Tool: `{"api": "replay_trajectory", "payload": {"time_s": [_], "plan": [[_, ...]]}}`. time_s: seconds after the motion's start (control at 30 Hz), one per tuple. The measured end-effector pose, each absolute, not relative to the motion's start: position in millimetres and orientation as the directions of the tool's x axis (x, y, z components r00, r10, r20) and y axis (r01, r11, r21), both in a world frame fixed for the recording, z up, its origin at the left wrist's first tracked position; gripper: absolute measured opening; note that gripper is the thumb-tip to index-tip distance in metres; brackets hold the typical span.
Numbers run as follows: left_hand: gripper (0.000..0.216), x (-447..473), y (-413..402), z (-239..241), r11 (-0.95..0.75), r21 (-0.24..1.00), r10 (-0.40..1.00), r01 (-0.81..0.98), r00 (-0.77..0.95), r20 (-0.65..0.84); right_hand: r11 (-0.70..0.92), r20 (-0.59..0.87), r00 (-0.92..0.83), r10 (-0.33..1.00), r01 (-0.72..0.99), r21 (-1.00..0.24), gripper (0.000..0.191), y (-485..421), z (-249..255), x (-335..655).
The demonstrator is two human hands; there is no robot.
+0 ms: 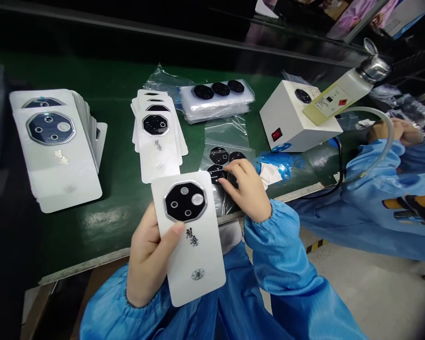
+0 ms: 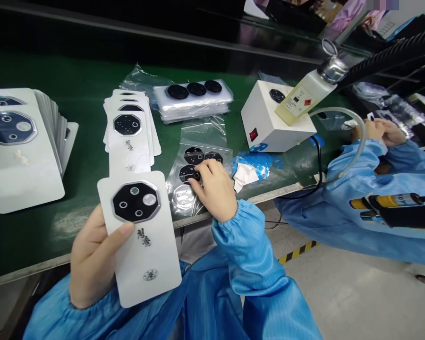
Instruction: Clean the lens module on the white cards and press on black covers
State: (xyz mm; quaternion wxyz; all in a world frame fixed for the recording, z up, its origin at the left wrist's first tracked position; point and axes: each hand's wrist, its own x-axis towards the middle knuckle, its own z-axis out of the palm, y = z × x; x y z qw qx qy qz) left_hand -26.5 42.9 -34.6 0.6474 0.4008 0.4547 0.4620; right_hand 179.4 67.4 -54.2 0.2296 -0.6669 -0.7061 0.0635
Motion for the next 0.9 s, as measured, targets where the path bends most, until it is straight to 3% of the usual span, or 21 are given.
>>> {"api": "replay_trajectory", "payload": {"time_s": [0.17,0.4,0.9], "plan": [[0.022,-18.3,29.4,-28.6,0.246,0.929,0.958,-0.277,0.217,-0.189,0.099,0.154,-0.034,0.987,0.897,-0.431,0.030,80.5,-62.0,183.8],[0.040,-19.6,27.3,-32.0,-0.097,0.975,0.924,-0.199,0.347,0.162,0.100,0.126,-0.045,0.991,0.878,-0.468,0.033,80.5,-63.4,192.2],[0.043,-22.8,26.5,-26.6,-0.072,0.968,0.930,-0.241,0.334,0.152,0.075,0.122,-0.021,0.992,0.885,-0.459,0.034,79.8,-64.4,190.0]]}}
